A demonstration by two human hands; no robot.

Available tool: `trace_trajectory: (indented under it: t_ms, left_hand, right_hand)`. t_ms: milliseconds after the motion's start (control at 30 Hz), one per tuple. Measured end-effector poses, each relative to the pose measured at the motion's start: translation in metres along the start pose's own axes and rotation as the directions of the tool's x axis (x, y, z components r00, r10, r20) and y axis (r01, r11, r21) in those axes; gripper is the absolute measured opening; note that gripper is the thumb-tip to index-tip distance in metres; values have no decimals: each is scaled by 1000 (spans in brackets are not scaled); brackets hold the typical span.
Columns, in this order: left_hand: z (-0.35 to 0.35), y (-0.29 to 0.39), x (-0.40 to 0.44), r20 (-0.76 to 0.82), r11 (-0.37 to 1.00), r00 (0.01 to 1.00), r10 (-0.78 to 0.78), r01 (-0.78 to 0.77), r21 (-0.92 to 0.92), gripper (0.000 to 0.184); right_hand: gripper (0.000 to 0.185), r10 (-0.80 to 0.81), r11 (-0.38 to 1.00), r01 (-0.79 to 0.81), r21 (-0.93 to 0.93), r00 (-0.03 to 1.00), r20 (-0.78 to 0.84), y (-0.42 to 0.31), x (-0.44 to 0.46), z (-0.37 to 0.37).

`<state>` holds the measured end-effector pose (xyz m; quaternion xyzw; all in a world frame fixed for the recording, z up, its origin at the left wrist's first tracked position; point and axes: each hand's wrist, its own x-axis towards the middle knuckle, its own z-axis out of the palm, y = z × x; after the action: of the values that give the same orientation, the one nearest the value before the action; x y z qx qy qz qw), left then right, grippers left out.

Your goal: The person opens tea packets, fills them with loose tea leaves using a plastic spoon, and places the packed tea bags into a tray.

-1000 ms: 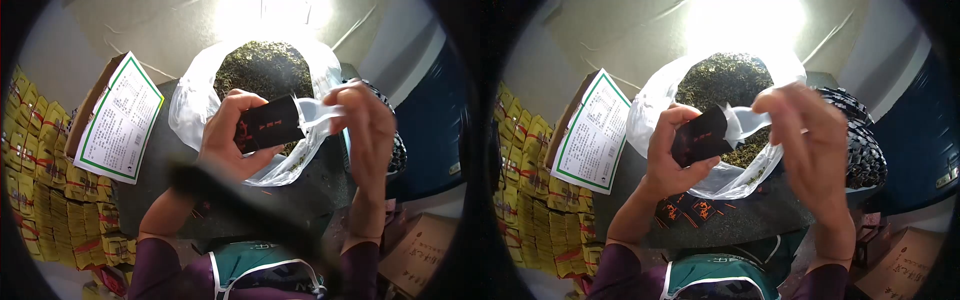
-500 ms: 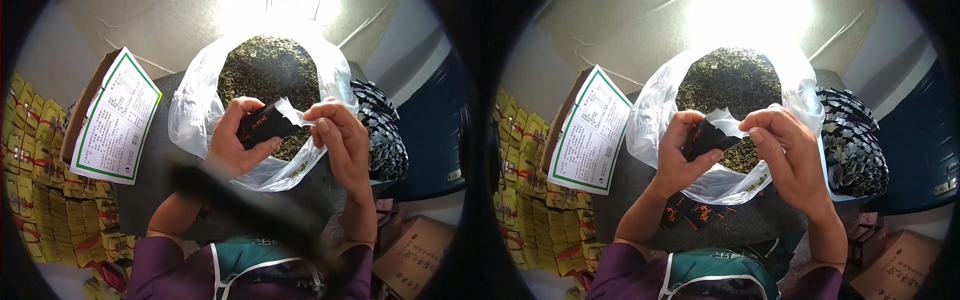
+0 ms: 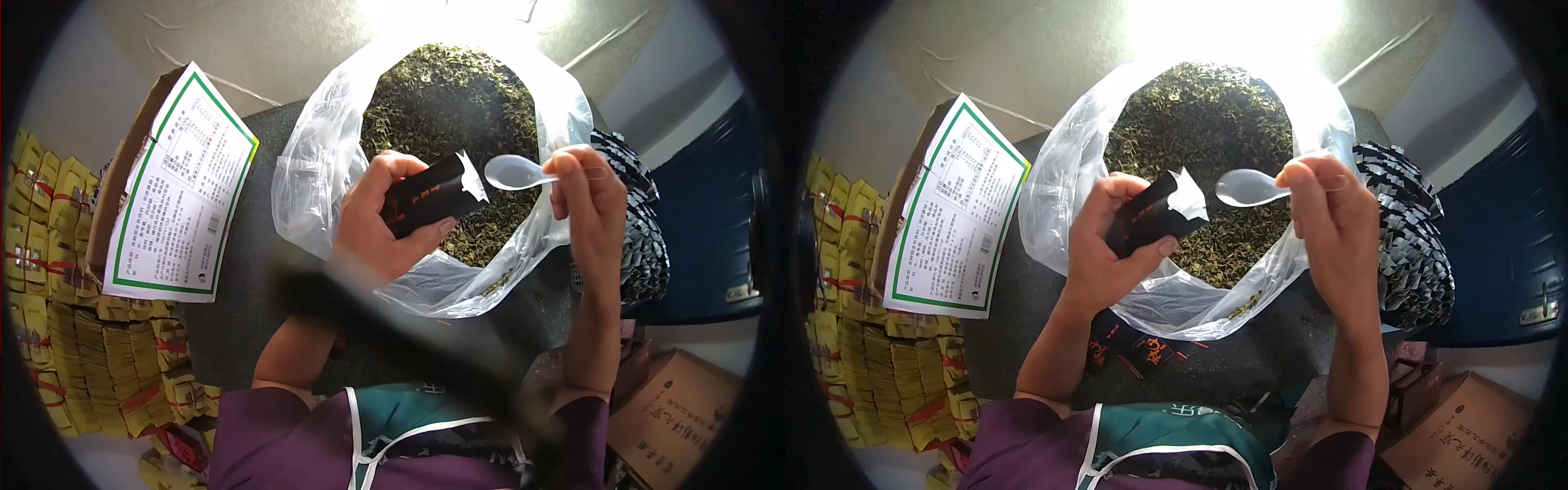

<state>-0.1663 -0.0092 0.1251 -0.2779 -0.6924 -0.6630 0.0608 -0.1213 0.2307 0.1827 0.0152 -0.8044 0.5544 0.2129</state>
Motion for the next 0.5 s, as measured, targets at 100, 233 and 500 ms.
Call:
trace_trajectory:
  t_ms: [100, 233, 500]
  left_hand:
    - [-4, 4, 2, 41, 1000, 999, 11, -10, -7, 50]
    - [-9, 6, 6, 45, 997, 996, 79, -80, 11, 51]
    - [-12, 3, 6, 48, 998, 997, 55, -56, 26, 53]
  right_hand:
    - [18, -150, 793, 202, -574, 979, 138, 8, -1, 12]
    - [19, -90, 546, 318, -775, 942, 323, 40, -6, 38]
    - [27, -74, 943, 121, -310, 984, 160, 78, 10, 75]
